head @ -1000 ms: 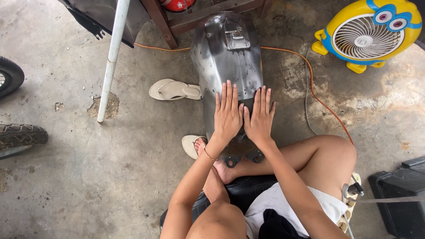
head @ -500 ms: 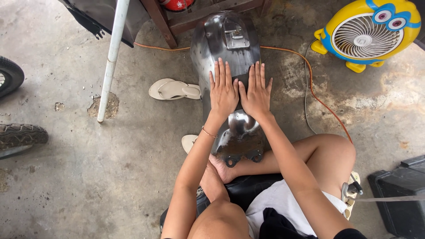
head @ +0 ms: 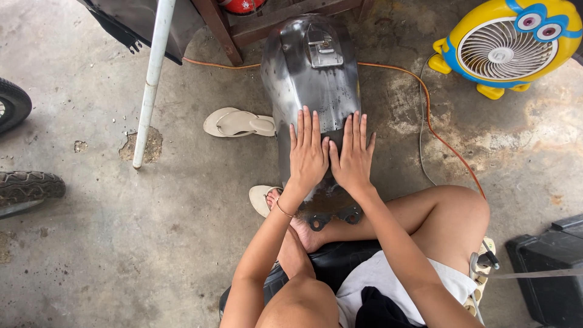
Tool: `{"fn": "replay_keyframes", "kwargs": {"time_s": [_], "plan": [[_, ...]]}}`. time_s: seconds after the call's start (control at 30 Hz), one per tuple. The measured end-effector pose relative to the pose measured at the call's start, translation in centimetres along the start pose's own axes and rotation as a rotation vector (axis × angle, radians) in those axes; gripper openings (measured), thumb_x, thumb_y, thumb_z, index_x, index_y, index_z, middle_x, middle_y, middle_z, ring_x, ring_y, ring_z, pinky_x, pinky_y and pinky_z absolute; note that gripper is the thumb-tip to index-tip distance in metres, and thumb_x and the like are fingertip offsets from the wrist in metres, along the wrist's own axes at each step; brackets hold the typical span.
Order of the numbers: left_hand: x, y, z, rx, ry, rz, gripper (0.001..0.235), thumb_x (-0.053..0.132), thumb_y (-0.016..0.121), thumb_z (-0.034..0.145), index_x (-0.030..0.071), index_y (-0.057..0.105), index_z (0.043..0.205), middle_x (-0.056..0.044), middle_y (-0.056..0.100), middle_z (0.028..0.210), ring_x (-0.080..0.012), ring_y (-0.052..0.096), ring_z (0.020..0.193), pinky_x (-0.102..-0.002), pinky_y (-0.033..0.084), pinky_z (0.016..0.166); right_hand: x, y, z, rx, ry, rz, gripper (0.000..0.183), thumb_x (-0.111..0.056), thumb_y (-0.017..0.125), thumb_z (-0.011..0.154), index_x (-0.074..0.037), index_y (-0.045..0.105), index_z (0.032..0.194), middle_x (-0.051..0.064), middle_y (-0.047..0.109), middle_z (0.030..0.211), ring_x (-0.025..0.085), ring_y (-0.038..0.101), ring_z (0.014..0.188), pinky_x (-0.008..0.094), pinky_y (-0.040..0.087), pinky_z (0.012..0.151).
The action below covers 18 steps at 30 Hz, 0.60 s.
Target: The person sits cross-legged on the floor and sands a large, curved metal object using a sanding block. They rub the block back and forth across the surface to smooth it.
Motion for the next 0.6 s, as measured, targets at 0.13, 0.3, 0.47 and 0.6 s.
{"fn": "replay_keyframes", "kwargs": {"time_s": [0.13,0.3,0.47,0.6], "plan": [[-0.7,0.0,2.1,0.015,-0.027,-0.019,0.06,0.029,0.035,0.11,-0.001,0.021,0.16,-0.024,0.01,0.168,-0.0351,0.008,0.157,-0.052,0.005,0.126,0.4,0.4,2.4,-0.036,-0.015,0.017,0.067,-0.037,0.04,0.109,0.002,0.021,0.159,0.023,0.011,0.168,0.038,0.005,0.155,0.073,0.015,0.112],[-2.5,1.5,5.6,0.037,-0.049,0.005,0.061,0.031,0.037,0.109,0.0,0.023,0.159,-0.023,0.012,0.168,-0.0345,0.009,0.157,-0.052,0.006,0.127,1.5,1.9,6.4,-0.082,0.003,0.02,0.067,-0.041,0.038,0.111,0.002,0.021,0.159,0.023,0.009,0.168,0.036,0.003,0.155,0.074,0.015,0.112],[-3.1,1.8,7.0,0.079,-0.067,0.053,0.061,0.033,0.039,0.111,0.002,0.022,0.161,-0.019,0.01,0.169,-0.031,0.007,0.158,-0.05,0.003,0.127,1.8,2.3,8.1,-0.091,0.013,0.024,0.067,-0.044,0.036,0.112,-0.001,0.018,0.161,0.02,0.007,0.169,0.033,0.001,0.156,0.074,0.013,0.113],[-3.1,2.1,6.8,0.056,-0.063,0.071,0.061,0.034,0.038,0.111,0.003,0.021,0.161,-0.019,0.009,0.169,-0.0317,0.006,0.158,-0.051,0.002,0.127,1.6,2.0,7.7,-0.114,0.028,0.016,0.068,-0.044,0.036,0.111,-0.001,0.016,0.161,0.019,0.007,0.169,0.032,0.0,0.156,0.073,0.013,0.114]]}}
Point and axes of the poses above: each hand's wrist, its own z-axis towards the middle knuckle, its own y-axis out of the palm, x = y × z, the point moved 8 cm from there along z, towards the middle knuckle
